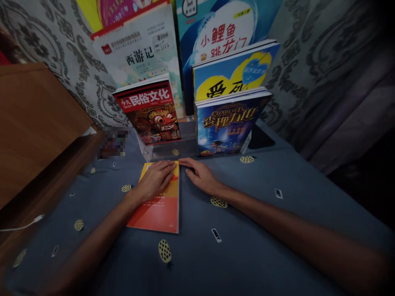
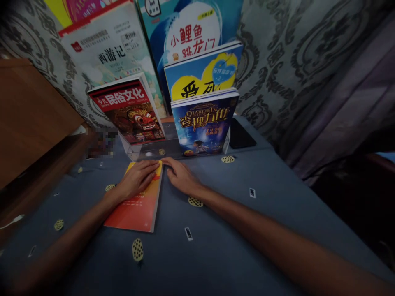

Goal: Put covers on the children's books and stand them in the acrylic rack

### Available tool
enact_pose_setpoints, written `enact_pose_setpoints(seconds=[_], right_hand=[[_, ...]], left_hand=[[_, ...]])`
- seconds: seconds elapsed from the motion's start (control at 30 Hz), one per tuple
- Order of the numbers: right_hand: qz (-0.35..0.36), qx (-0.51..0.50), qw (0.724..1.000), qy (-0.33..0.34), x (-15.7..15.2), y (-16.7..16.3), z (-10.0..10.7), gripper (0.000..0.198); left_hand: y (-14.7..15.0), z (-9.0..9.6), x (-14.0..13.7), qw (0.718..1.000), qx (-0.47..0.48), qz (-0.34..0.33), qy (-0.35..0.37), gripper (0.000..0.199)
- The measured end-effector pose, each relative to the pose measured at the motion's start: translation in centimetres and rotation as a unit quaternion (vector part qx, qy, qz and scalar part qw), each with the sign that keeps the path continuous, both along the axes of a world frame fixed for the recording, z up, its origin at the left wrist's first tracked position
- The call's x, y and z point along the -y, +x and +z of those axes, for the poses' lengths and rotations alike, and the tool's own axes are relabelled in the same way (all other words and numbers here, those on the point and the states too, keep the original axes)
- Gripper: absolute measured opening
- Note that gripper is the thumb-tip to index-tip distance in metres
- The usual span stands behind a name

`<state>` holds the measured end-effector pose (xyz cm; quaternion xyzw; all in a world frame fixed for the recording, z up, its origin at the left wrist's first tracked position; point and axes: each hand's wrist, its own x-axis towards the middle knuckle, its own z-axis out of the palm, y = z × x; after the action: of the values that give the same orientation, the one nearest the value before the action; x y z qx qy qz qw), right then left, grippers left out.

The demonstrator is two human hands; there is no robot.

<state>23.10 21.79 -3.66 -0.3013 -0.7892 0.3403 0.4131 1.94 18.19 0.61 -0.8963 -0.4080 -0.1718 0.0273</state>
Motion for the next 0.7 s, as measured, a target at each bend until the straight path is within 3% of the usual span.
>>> enact_pose_setpoints(seconds=[0.27, 0.47, 0.7], right_hand=[[0.004, -0.008, 1.0, -0.018, 0.1, 0.1, 0.2, 0.052], [0.007, 0.034, 0.999, 0.027, 0.1, 0.1, 0.0, 0.05], [-0.007, 0.076, 0.996, 0.051, 0.3, 0.0, 0.0, 0.043]], left_hand=[[0.1, 0.0, -0.2, 1.0, -0.013, 0.017, -0.005, 0.038], [0.3, -0.1, 0.0, 1.0, -0.016, 0.017, -0.009, 0.036], [0.2, 0.7, 3.4, 0.998, 0.029, -0.03, -0.038, 0.032]])
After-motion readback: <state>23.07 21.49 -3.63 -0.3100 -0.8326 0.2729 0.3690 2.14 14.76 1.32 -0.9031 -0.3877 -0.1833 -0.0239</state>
